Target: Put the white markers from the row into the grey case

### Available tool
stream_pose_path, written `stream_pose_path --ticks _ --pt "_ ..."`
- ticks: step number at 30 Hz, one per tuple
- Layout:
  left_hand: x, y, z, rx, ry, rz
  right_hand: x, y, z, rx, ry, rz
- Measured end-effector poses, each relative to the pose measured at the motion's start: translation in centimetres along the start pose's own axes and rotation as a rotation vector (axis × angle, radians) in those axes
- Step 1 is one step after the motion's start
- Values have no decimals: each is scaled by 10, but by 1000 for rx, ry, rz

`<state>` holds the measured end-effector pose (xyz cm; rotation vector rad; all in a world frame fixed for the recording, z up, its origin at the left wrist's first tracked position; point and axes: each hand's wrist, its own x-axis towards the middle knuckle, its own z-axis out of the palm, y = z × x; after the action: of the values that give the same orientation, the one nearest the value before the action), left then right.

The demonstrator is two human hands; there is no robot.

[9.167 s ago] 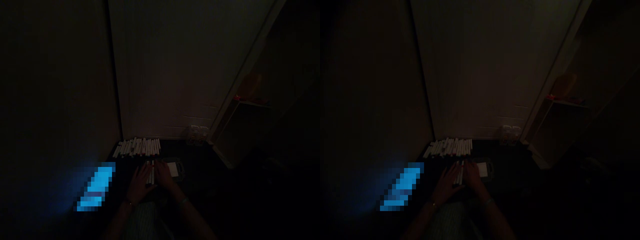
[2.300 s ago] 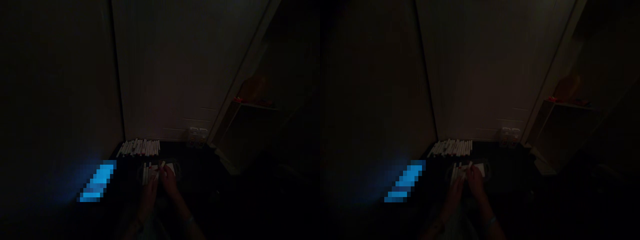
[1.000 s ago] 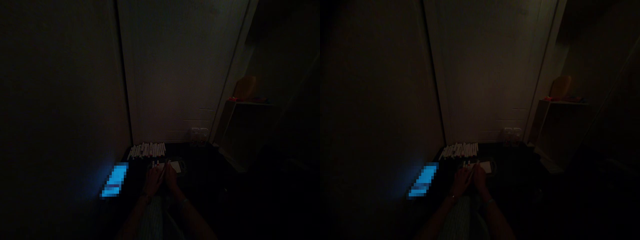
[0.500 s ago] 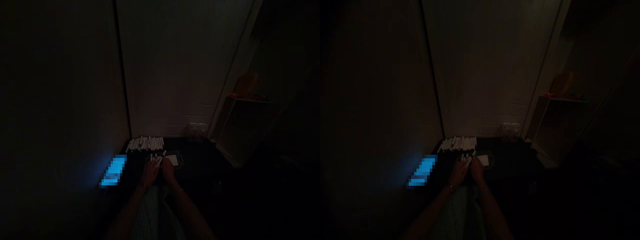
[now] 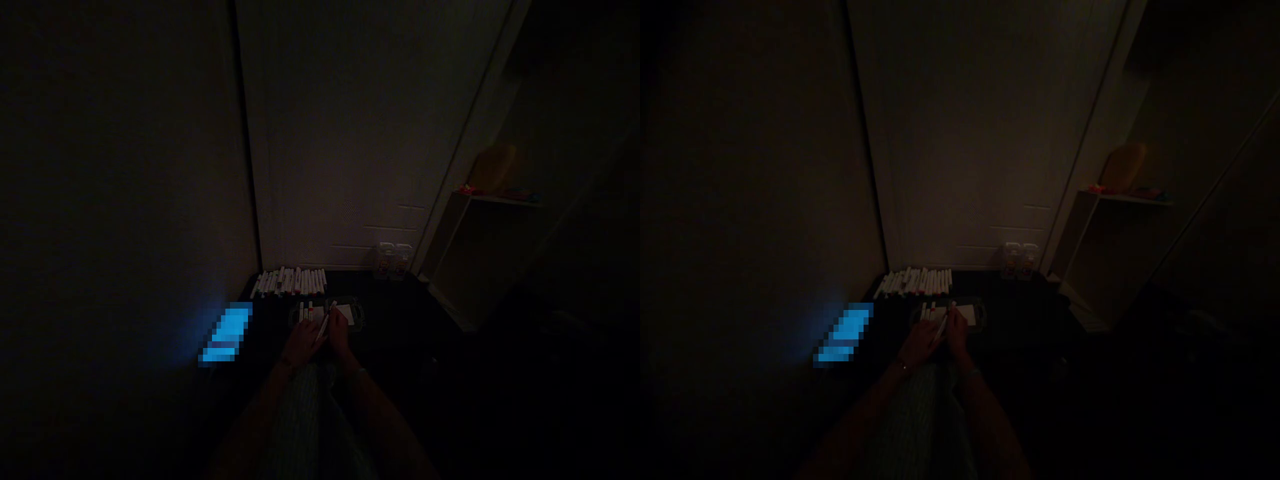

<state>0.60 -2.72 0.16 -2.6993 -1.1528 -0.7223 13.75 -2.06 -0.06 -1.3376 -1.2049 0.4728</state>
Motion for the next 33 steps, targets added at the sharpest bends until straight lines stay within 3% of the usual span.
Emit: stream_pose_path --ticks 8,16,20,24,29,33 --pt "-6 1 -1 -157 -56 98 -1 -5 0 -85 -74 -3" --pt "-7 -18 10 -343 252 -351 -3 -4 1 -196 -137 -52" --pt "-2 -16 7 -380 321 -399 -5 -7 1 -248 -172 -108" --pt "1 -12 0 -385 272 -444 -7 -10 2 -320 -222 -179" --pt "2 -17 2 -384 201 -360 -9 -10 4 -313 -268 -194" --pt "3 -24 13 -413 322 -412 -10 -8 4 -280 -331 -214"
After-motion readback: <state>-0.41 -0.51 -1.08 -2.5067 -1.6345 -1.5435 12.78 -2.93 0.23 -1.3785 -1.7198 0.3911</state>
